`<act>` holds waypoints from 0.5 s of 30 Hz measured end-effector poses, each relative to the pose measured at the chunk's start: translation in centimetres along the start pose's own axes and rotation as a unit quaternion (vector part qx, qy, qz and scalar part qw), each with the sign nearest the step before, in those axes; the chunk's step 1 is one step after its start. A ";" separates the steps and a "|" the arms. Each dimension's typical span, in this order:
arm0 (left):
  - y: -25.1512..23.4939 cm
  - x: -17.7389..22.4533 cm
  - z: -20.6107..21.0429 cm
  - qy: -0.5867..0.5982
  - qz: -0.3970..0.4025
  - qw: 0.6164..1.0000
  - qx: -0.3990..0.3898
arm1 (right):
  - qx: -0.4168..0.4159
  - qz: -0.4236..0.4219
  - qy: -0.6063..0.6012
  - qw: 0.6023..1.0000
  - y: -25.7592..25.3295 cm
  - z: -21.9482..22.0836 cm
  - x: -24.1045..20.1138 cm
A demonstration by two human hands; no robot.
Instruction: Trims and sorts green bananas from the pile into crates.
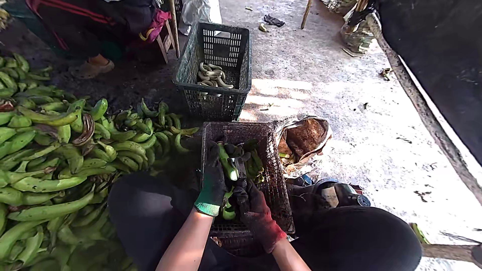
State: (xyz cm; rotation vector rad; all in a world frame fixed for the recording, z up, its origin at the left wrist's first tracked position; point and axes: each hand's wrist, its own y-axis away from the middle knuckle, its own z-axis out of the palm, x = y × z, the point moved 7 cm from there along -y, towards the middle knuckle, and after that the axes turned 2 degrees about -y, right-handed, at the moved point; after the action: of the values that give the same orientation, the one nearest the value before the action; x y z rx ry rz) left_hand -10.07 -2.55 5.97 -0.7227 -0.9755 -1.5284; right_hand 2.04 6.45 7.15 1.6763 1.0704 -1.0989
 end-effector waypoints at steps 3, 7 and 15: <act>-0.2 0.4 0.3 -0.029 -0.016 0.999 -0.005 | -0.014 0.032 0.048 0.998 -0.5 -0.7 0.1; -1.7 1.7 1.0 -0.087 0.032 0.991 -0.092 | -0.033 0.057 0.070 0.995 -0.3 -1.9 -0.8; -1.4 0.8 0.2 -0.053 -0.057 0.997 -0.009 | -0.035 0.038 0.128 0.990 0.4 -1.2 -0.8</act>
State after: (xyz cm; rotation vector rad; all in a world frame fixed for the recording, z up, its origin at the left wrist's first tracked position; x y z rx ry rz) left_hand -11.63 -2.66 6.46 -0.7794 -1.0992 -1.6120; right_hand 2.46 7.28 8.24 1.8200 1.1812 -0.8029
